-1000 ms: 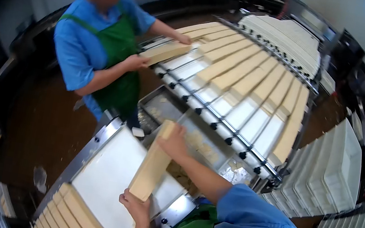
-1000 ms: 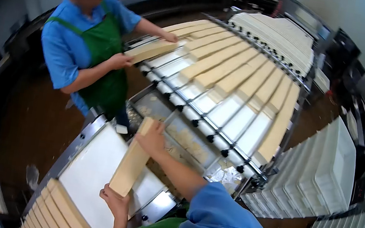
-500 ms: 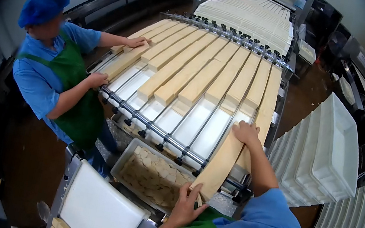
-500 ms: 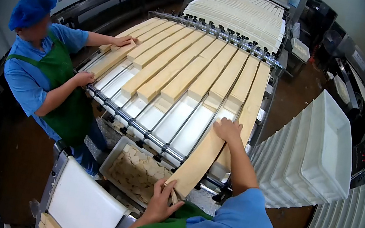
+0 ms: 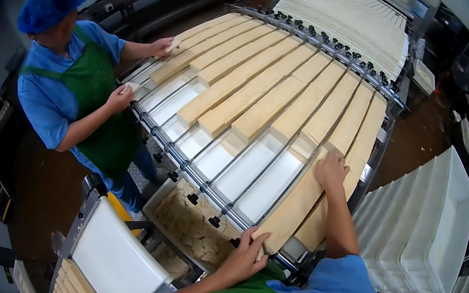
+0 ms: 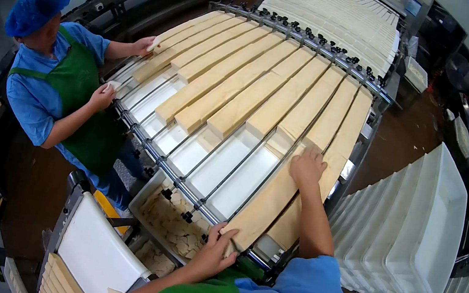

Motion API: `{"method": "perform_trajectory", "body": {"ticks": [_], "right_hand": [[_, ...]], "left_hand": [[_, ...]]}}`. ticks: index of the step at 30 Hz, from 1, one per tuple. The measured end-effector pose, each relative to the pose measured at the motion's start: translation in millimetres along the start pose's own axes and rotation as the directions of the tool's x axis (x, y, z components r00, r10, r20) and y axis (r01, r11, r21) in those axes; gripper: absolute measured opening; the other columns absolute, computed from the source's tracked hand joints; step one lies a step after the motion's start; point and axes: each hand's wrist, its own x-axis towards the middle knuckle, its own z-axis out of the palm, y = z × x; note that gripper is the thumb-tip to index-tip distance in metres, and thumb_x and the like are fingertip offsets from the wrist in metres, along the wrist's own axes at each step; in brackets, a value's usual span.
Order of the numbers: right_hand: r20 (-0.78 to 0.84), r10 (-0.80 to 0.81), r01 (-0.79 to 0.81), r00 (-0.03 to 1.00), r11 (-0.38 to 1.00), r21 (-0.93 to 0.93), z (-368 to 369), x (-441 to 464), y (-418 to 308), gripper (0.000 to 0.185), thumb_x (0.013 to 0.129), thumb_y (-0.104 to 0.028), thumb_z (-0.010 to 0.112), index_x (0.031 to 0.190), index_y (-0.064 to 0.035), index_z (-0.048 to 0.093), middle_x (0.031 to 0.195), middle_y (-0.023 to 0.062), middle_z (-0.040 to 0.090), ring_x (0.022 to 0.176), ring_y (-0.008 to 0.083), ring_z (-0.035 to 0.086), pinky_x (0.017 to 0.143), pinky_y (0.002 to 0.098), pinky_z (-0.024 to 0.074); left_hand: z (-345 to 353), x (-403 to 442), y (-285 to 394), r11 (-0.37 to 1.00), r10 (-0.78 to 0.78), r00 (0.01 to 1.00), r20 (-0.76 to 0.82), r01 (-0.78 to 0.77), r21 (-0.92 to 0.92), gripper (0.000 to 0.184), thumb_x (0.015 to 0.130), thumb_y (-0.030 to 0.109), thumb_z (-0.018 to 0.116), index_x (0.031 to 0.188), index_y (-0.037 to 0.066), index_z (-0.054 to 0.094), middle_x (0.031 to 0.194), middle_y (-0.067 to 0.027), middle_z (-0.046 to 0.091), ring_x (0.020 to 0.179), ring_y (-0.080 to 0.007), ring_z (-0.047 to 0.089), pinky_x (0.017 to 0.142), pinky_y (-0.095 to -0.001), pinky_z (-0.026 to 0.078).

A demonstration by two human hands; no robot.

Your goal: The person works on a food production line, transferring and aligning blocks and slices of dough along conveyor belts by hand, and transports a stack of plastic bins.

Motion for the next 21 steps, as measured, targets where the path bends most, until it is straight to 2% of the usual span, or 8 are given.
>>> {"method": "perform_trajectory", "body": {"ticks": [9,10,13,16,17,18,19,21], "right_hand": [[-0.083,0.006,-0.003,0.997,0.999,0.034,24,-23,-14,0.077,0.091,-0.049,0.044,0.144,0.0009,0.02,0.152,0.0189,0.016,0.142,0.0342,0.01,0.112,0.0527,0.009],[-0.078,0.02,-0.018,0.997,0.999,0.03,23,-19,-14,0.079,0.089,-0.049,0.048,0.144,0.0017,0.022,0.151,0.0202,0.018,0.141,0.0352,0.013,0.111,0.053,0.012],[-0.209,-0.045,0.039,0.977,0.999,-0.035,40,-5,-7,0.071,0.089,-0.042,0.053,0.136,0.0063,0.032,0.142,0.0273,0.031,0.133,0.0406,0.027,0.11,0.0486,0.0212],[-0.235,-0.143,0.113,0.961,0.984,-0.136,43,-15,-23,0.064,0.09,-0.039,0.053,0.137,0.0006,0.036,0.143,0.0192,0.035,0.132,0.0385,0.031,0.105,0.0504,0.0283],[-0.174,-0.164,0.164,0.971,0.986,-0.017,22,-34,-42,0.062,0.091,-0.04,0.05,0.138,-0.0016,0.035,0.145,0.0176,0.034,0.133,0.0382,0.028,0.105,0.0511,0.0271],[-0.32,-0.256,0.255,0.912,0.966,-0.046,66,-14,-26,0.062,0.093,-0.044,0.047,0.139,-0.0058,0.036,0.146,0.0172,0.032,0.135,0.0369,0.026,0.105,0.0527,0.0248],[-0.28,-0.328,0.331,0.902,0.943,-0.041,59,-25,-37,0.061,0.093,-0.048,0.045,0.14,-0.0097,0.036,0.147,0.0168,0.031,0.136,0.0353,0.025,0.106,0.0542,0.0224],[-0.312,-0.415,0.433,0.855,0.901,-0.013,74,-35,-57,0.058,0.093,-0.046,0.046,0.139,-0.0118,0.038,0.146,0.0165,0.032,0.136,0.0335,0.026,0.104,0.0556,0.0224]], "left_hand": [[21,27,-27,0.977,0.119,0.987,-0.108,-0.136,-0.166,0.058,0.082,-0.007,0.047,0.137,0.01,0.037,0.143,-0.023,0.018,0.082,-0.026,0.052,0.08,-0.0341,0.045],[5,20,-16,0.963,-0.031,0.999,-0.04,0.019,-0.268,0.06,0.079,-0.008,0.045,0.136,0.009,0.038,0.143,-0.0229,0.018,0.097,-0.0311,0.053,0.084,-0.0349,0.044],[-12,1,-35,0.985,-0.024,0.968,-0.249,-0.019,-0.169,0.061,0.074,-0.006,0.042,0.134,0.008,0.038,0.14,-0.023,0.023,0.127,-0.0414,0.035,0.102,-0.0391,0.034],[-31,-28,-54,0.956,-0.132,0.899,-0.418,0.003,-0.294,0.058,0.078,-0.004,0.047,0.134,0.009,0.039,0.14,-0.0228,0.023,0.13,-0.0415,0.028,0.106,-0.0421,0.028],[-35,-38,-58,0.949,-0.186,0.851,-0.491,0.027,-0.313,0.057,0.08,-0.002,0.05,0.135,0.01,0.039,0.14,-0.0228,0.022,0.13,-0.0414,0.027,0.106,-0.0422,0.028],[-36,-49,-69,0.987,-0.152,0.794,-0.588,0.154,-0.048,0.056,0.083,0.002,0.056,0.135,0.012,0.039,0.141,-0.0228,0.021,0.128,-0.0406,0.029,0.106,-0.0414,0.028],[-40,-61,-77,0.978,-0.204,0.756,-0.621,0.189,-0.091,0.056,0.084,0.004,0.058,0.136,0.014,0.038,0.141,-0.0234,0.02,0.13,-0.0404,0.026,0.107,-0.0418,0.026],[-49,-84,-86,0.968,-0.245,0.649,-0.72,0.202,-0.148,0.053,0.083,0.001,0.058,0.132,0.013,0.042,0.134,-0.0199,0.028,0.119,-0.0336,0.039,0.1,-0.0376,0.035]]}}
